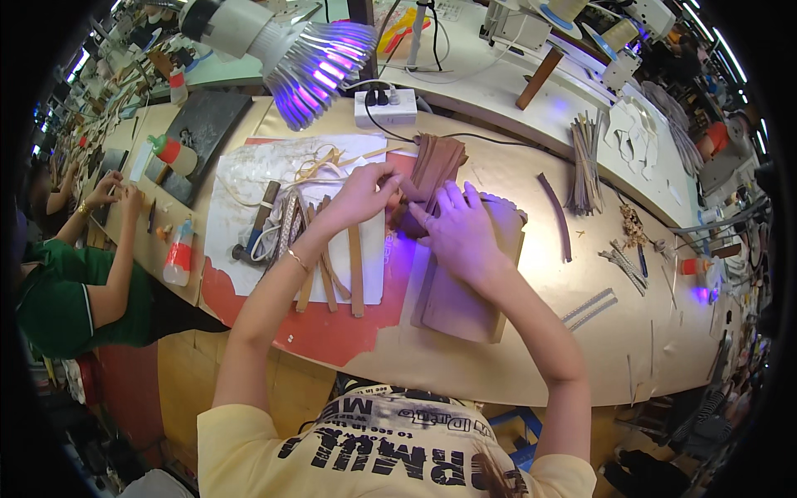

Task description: The person pours liquid from one bottle into another, then uses the liquid to adhere a braided strap to a cylindrical cardboard form. They repeatedly wrap and press the strap around the form to secure it.

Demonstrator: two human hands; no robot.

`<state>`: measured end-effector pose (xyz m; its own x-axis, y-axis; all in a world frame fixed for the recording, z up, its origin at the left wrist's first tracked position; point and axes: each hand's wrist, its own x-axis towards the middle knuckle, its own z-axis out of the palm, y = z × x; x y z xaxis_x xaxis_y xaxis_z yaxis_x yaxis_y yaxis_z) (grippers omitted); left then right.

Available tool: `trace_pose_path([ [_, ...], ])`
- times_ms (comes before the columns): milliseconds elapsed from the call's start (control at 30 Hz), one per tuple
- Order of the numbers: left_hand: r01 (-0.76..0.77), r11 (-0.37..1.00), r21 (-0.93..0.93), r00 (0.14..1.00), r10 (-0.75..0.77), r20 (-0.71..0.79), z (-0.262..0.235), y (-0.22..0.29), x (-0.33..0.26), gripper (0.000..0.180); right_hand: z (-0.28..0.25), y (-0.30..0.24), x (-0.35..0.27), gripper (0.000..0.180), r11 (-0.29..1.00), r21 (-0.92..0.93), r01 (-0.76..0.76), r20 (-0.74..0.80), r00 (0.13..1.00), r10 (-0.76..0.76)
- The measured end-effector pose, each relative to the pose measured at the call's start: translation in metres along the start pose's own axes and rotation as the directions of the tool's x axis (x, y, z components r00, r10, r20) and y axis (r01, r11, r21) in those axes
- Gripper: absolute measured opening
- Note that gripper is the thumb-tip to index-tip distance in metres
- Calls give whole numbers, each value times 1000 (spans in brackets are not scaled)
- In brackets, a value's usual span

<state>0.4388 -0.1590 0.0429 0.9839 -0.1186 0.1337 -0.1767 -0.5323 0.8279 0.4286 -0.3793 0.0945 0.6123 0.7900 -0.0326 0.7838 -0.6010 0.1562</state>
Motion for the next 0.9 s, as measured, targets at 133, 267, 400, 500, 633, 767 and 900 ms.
trace_pose_path([
  [133, 45, 998, -39, 999, -46, -19, -13, -1, 21, 24, 1, -6, 1, 54, 1000, 9, -24, 127, 992, 23],
  [267, 53, 929, -366, 956, -153, -250, -39, 13, 47, 26, -5, -1, 6, 49, 993, 116, -34, 143, 990, 18],
  [400, -149, 923, -354, 922, 0, -387, -52, 48, 49, 27, -8, 17, 24, 43, 897, 429, -112, 92, 993, 80],
  [500, -209, 933, -293, 914, 79, -399, -45, 85, 24, 17, -6, 36, 49, 46, 401, 875, -270, 233, 962, 141],
  [633, -403, 914, 44, 868, 397, -299, -16, 133, -25, 7, -10, 55, 62, 51, -765, 644, 4, 135, 984, 119],
  [767, -465, 708, 531, 762, 626, -168, 13, 149, -59, 9, -28, 73, 56, 61, -842, 539, -19, 147, 987, 72],
  [900, -443, 614, 654, 741, 661, -119, 30, 144, -70, 14, -42, 62, 34, 81, -940, 310, -142, 39, 990, -136],
])
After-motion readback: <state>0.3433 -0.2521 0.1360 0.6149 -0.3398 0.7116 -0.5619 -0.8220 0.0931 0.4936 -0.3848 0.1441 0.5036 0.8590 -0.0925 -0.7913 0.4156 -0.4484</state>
